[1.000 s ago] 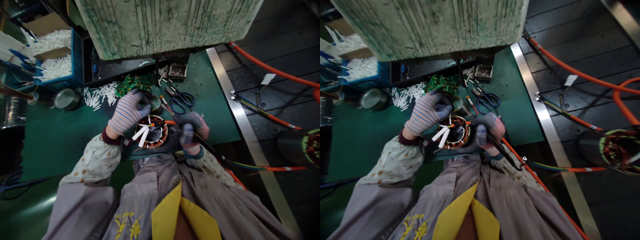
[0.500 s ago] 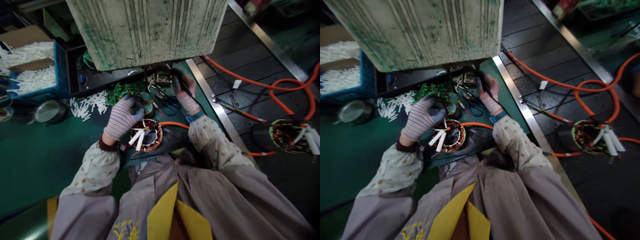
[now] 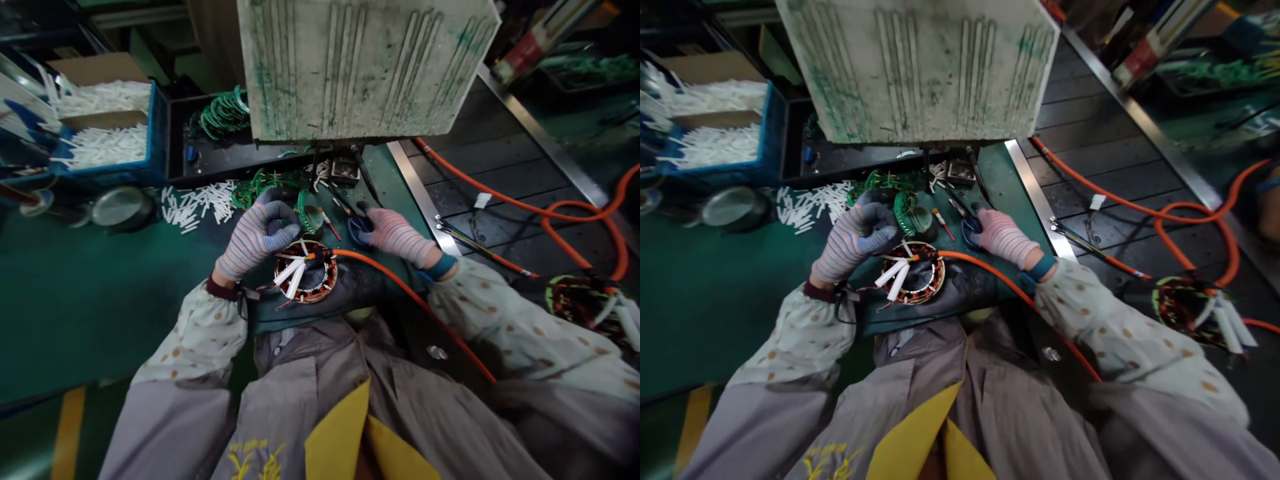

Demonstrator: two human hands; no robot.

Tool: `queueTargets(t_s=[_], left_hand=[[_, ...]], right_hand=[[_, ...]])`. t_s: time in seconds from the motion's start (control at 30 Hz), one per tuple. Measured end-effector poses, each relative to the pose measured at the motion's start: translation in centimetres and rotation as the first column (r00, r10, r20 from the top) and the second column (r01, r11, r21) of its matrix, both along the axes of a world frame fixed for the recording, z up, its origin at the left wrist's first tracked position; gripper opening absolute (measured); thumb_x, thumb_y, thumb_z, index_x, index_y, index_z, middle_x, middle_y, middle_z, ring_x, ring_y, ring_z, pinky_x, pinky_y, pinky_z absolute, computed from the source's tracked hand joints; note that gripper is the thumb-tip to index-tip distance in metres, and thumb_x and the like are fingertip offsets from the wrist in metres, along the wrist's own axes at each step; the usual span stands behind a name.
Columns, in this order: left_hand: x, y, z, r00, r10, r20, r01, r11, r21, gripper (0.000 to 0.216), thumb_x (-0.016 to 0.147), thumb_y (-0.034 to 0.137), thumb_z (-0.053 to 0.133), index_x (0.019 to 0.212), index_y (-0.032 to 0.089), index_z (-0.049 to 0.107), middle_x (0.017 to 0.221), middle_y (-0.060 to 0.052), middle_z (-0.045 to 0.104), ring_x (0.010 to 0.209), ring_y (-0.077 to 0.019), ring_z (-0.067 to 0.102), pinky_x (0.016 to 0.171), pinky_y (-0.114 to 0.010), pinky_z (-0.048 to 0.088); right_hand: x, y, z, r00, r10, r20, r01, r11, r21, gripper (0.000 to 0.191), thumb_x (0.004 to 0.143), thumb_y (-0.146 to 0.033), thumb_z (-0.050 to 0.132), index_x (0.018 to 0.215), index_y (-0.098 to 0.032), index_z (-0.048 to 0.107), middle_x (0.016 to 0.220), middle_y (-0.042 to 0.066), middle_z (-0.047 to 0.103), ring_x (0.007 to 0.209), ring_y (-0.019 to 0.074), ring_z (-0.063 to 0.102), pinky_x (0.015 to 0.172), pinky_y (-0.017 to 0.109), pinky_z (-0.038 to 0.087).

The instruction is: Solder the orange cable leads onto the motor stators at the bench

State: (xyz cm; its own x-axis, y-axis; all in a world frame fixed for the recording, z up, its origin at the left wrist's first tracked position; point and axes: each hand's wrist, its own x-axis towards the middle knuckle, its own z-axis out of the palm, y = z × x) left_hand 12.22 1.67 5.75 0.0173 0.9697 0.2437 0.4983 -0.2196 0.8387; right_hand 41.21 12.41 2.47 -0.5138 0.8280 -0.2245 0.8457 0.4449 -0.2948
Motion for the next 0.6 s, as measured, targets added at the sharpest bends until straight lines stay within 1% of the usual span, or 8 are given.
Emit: queueTargets(t_s=[0.07,0.13,0.17,0.23,0.3,0.37,0.5,0.6], left_hand=[[0.1,-0.1,-0.2,1.000,0.005,0.030,-0.005,1.000,0.011,0.042,0.094,0.064,0.080,0.086,0.024,0.073,0.127,-0.012,0.073,0.125,-0.0334,0.068,0.115,-0.049,0.056],[0.2,-0.3,-0.2,0.998,-0.001,0.063,0.000,1.000,0.018,0.041,0.093,0.063,0.081,0.086,0.024,0.073,0.129,-0.011,0.072,0.127,-0.0328,0.068,0.116,-0.047,0.056],[0.3,-0.4,-0.2,0.998,-0.002,0.070,0.001,1.000,0.020,0.040,0.092,0.062,0.081,0.086,0.023,0.073,0.128,-0.011,0.072,0.126,-0.0323,0.068,0.115,-0.047,0.057],[0.4,-0.5,-0.2,0.998,0.009,0.061,-0.010,1.000,0.016,0.034,0.093,0.057,0.080,0.086,0.024,0.074,0.125,-0.010,0.073,0.123,-0.0314,0.068,0.114,-0.046,0.058],[0.5,-0.5,-0.2,0.999,0.032,0.034,-0.032,0.999,0.008,0.028,0.093,0.051,0.078,0.087,0.024,0.073,0.124,-0.011,0.074,0.122,-0.0314,0.068,0.113,-0.046,0.058],[0.5,-0.5,-0.2,0.999,0.048,0.015,-0.048,0.999,0.004,0.022,0.092,0.045,0.078,0.087,0.024,0.073,0.122,-0.010,0.074,0.122,-0.0314,0.067,0.113,-0.047,0.058],[0.5,-0.5,-0.5,0.998,0.060,0.004,-0.060,0.998,0.014,0.017,0.091,0.039,0.078,0.087,0.024,0.072,0.117,-0.009,0.074,0.120,-0.0295,0.067,0.111,-0.044,0.058],[0.5,-0.4,-0.7,0.998,0.054,0.017,-0.054,0.998,0.026,0.016,0.092,0.039,0.076,0.087,0.024,0.072,0.117,-0.009,0.074,0.120,-0.0281,0.067,0.113,-0.042,0.057]], right_hand=[[0.1,-0.8,0.9,0.976,0.044,-0.213,-0.047,0.999,-0.009,0.059,0.096,-0.028,0.072,0.153,-0.012,0.069,0.132,0.014,0.084,0.110,0.0279,0.081,0.102,0.035,0.062],[-0.2,-2.3,2.1,0.935,0.120,-0.333,-0.105,0.993,0.062,0.057,0.099,-0.035,0.067,0.154,-0.018,0.070,0.132,0.010,0.085,0.110,0.0273,0.081,0.099,0.035,0.061],[-0.5,-3.2,2.7,0.932,0.160,-0.324,-0.132,0.986,0.106,0.055,0.101,-0.038,0.066,0.152,-0.021,0.072,0.129,0.009,0.086,0.109,0.0284,0.081,0.097,0.035,0.061],[-1.2,-4.8,3.8,0.951,0.218,-0.220,-0.181,0.967,0.179,0.051,0.102,-0.043,0.065,0.147,-0.025,0.077,0.123,0.009,0.087,0.105,0.0303,0.081,0.091,0.036,0.059],[-2.0,-6.0,4.5,0.966,0.242,-0.092,-0.213,0.946,0.246,0.051,0.101,-0.045,0.065,0.147,-0.027,0.077,0.119,0.010,0.087,0.101,0.0309,0.079,0.083,0.036,0.055],[-2.7,-6.6,4.9,0.972,0.236,-0.012,-0.221,0.924,0.311,0.051,0.102,-0.044,0.064,0.149,-0.027,0.076,0.119,0.011,0.086,0.099,0.0307,0.078,0.077,0.035,0.050],[-3.8,-6.9,4.6,0.979,0.201,0.021,-0.195,0.914,0.354,0.050,0.101,-0.040,0.063,0.146,-0.024,0.076,0.117,0.013,0.085,0.097,0.0309,0.076,0.074,0.036,0.047],[-3.9,-7.0,3.6,0.978,0.207,-0.038,-0.184,0.926,0.330,0.045,0.101,-0.036,0.061,0.140,-0.021,0.079,0.112,0.012,0.086,0.095,0.0306,0.077,0.075,0.036,0.049]])
